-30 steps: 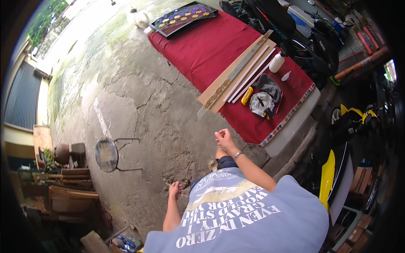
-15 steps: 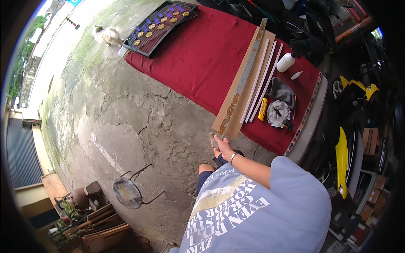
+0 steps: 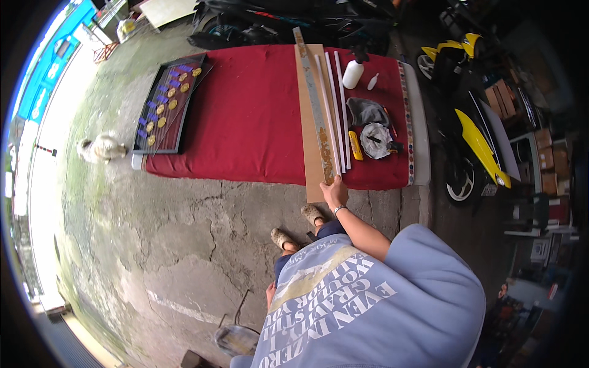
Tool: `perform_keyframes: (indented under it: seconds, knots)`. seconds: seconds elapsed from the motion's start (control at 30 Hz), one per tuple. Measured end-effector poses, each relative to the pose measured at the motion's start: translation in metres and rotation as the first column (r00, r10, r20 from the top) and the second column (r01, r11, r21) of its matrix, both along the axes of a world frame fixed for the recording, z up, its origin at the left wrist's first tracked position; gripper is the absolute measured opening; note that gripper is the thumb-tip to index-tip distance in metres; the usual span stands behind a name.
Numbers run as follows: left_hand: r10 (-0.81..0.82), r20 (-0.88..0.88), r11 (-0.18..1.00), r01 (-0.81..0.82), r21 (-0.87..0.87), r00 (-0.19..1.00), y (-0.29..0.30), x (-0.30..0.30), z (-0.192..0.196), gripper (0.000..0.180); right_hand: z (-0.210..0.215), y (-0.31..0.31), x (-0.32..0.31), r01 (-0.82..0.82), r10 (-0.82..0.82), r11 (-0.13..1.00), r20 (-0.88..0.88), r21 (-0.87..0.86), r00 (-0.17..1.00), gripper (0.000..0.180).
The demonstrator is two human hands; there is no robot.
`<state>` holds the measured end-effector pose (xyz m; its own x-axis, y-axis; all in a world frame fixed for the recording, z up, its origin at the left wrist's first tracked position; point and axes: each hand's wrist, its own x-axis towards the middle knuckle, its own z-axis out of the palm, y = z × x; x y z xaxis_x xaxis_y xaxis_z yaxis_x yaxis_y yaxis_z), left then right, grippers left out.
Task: The person cuts a white foam board to size using a utility knife and ruler. They then cut black and white plastic strips to fit a rectangular frame. Finally, they apply glue from a bottle to the plastic strips and place them into the frame, preparing a display for medals.
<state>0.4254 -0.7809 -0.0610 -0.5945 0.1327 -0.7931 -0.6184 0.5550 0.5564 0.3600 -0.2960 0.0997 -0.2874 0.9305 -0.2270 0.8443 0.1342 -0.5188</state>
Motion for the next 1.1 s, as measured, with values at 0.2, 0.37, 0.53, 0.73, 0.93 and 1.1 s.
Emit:
perform_keyframes:
  seconds: [0.2, 0.37, 0.53, 0.73, 0.93, 1.1]
  knots:
    - [-0.012, 0.207, 0.999, 0.004, 0.039, 0.978, -0.021, -0.133, 0.024, 0.035, 0.017, -0.025, 0.051, -0.015, 0.035, 0.997, -0.297, 0.071, 0.954, 0.037]
    - [-0.137, 0.087, 0.990, 0.141, -0.031, 0.987, 0.005, -0.207, 0.046, 0.039, 0.067, -0.066, 0.117, -0.003, 0.018, 0.999, -0.418, 0.035, 0.908, 0.029]
    - [-0.210, 0.060, 0.978, 0.210, -0.001, 0.976, 0.068, -0.216, 0.063, 0.041, 0.091, -0.035, 0.161, 0.133, -0.103, 0.991, -0.475, 0.030, 0.874, 0.024]
    - [-0.425, 0.058, 0.905, 0.425, 0.004, 0.903, 0.130, -0.171, 0.079, 0.042, 0.047, 0.048, 0.233, 0.269, -0.133, 0.938, -0.489, 0.218, 0.862, 0.025]
    - [-0.559, -0.051, 0.815, 0.537, -0.218, 0.828, 0.138, -0.145, 0.109, 0.046, 0.005, 0.099, 0.288, 0.318, -0.256, 0.907, -0.240, 0.274, 0.936, 0.025]
    - [-0.443, -0.031, 0.873, 0.423, -0.244, 0.896, 0.140, -0.136, 0.126, 0.044, -0.036, 0.112, 0.308, 0.307, -0.287, 0.914, -0.112, 0.263, 0.951, 0.037]
